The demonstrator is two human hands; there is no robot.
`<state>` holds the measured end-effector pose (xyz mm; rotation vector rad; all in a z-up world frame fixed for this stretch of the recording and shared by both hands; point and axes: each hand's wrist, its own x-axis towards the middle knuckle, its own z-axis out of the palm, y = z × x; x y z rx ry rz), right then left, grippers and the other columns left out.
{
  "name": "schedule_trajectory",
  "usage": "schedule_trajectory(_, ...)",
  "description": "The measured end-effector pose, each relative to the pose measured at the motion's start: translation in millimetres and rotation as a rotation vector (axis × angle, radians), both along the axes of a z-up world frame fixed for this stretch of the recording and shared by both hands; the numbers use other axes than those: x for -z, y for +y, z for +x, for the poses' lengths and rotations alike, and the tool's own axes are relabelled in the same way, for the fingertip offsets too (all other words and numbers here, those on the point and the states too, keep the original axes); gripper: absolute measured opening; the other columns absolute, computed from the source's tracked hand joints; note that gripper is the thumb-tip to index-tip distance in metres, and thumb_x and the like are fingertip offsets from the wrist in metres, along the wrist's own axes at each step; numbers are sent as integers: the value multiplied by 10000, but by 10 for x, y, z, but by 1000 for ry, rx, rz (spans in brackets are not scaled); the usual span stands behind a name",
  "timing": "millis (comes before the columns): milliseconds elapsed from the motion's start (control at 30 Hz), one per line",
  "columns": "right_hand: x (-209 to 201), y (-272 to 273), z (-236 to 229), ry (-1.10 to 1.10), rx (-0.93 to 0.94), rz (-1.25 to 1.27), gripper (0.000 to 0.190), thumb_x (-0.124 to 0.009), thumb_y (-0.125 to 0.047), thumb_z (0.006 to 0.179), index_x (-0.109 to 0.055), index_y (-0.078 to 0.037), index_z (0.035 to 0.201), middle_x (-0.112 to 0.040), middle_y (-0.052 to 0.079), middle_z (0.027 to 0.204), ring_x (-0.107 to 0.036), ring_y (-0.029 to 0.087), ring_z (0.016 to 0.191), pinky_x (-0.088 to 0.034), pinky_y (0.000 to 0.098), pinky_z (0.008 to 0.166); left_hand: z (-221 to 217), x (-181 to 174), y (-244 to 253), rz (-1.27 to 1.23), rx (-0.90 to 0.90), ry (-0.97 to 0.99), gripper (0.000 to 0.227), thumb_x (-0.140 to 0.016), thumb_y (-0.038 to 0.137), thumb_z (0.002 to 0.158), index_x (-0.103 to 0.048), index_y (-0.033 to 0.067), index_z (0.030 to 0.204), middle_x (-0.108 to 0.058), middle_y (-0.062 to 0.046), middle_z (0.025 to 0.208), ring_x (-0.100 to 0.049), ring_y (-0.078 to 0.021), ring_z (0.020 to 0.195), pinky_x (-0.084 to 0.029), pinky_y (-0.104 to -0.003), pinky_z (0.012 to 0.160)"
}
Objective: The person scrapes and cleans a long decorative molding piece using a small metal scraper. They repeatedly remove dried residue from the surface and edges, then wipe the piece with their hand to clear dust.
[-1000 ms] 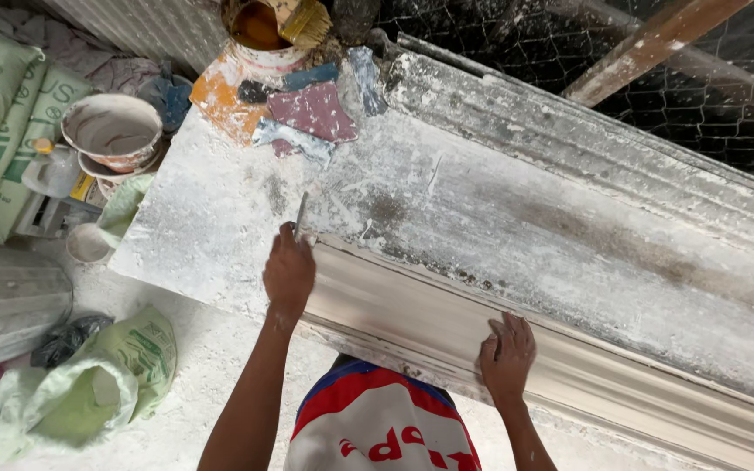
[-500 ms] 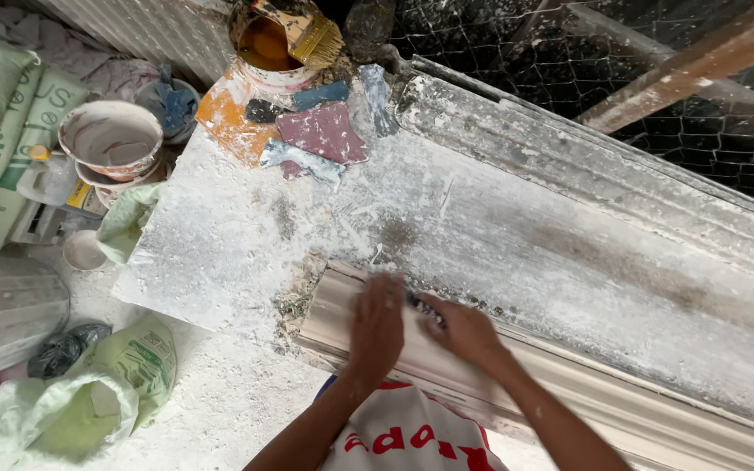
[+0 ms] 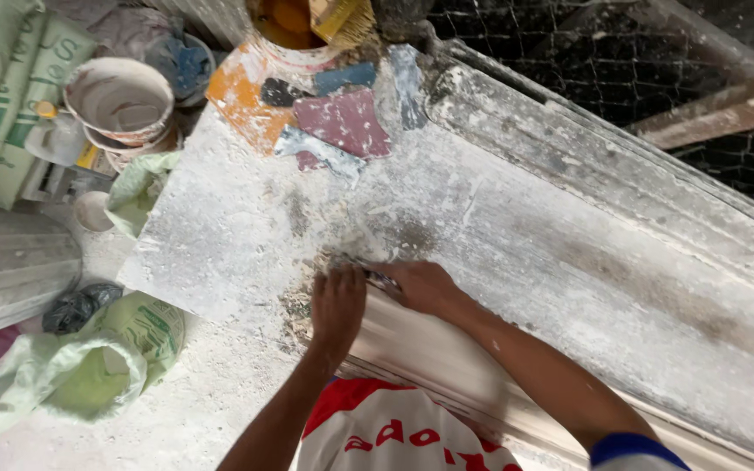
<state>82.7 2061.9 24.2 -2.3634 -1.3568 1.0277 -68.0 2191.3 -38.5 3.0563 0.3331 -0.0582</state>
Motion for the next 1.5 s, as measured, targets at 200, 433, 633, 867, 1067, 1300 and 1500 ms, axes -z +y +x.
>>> schedule_trajectory(200, -565, -588, -159, 133, 361, -214, 601, -624, -297, 946, -414, -211, 1503, -745, 132, 960, -748, 303, 795, -600, 449, 728, -93, -281, -771, -495, -103, -440, 427, -616, 190, 1014, -538, -52, 1357, -550, -260, 1410, -546, -373, 1304, -509, -504, 1010)
schedule_trajectory(433, -284, -1106, -1126, 242, 422, 413, 653, -644, -224, 934, -391, -11, 1498, -547, 248, 1289, -575, 437, 1141, -490, 529, 952, -10, -133, -799, -1552, -279, -150, 512, -347, 333, 1069, -372, 23, 1476, -669, -236, 1189, -725, -254, 912, -630, -372, 685)
schedule_trajectory(633, 616, -2836, -1399, -546, 670, 114, 883, -496, -657, 890, -428, -45, 1524, -430, 263, 1526, -380, 430, 1434, -287, 568, 1173, 297, -44, 326, -376, 432, 147, 317, -502, 251, 1057, -575, 26, 1268, -706, -173, 1000, -682, -204, 668, -579, -329, 481)
schedule_trajectory(867, 797, -4850, -1706, -119, 1432, -478, 1287, -495, -911, 625, -83, -238, 1641, 37, 262, 1657, 63, 530, 1500, -133, 773, 1142, 945, -410, 1124, 221, 1127, 91, 316, -598, 182, 943, -597, 62, 1235, -738, -140, 993, -750, -228, 769, -640, -349, 637)
schedule_trajectory(1067, 1010, -5053, -1721, -16, 1492, -410, 1435, -574, -908, 521, 79, -311, 1651, 272, 249, 1662, 295, 608, 1466, -86, 914, 1075, 1442, -558, 88, 183, 1407, 244, 248, -620, 143, 919, -588, 95, 1160, -691, -114, 1118, -724, -289, 994, -634, -406, 805)
schedule_trajectory(1300, 1052, -5129, -1802, -3, 1512, -351, 1424, -550, -932, 540, 64, -294, 1655, 303, 252, 1656, 351, 594, 1458, -47, 905, 1082, 1581, -364, -452, 256, 1478, 244, 546, -637, 103, 884, -459, 119, 1400, -664, -143, 1127, -717, -298, 965, -617, -399, 844)
schedule_trajectory(1500, 1115, -5171, -1777, 32, 1523, -343, 1454, -570, -920, 495, 85, -312, 1642, 327, 237, 1637, 368, 592, 1423, -41, 889, 1088, 1546, -660, 226, 350, 1471, 354, 490, -549, 176, 989, -427, 157, 1464, -691, -175, 1041, -740, -279, 875, -650, -390, 707)
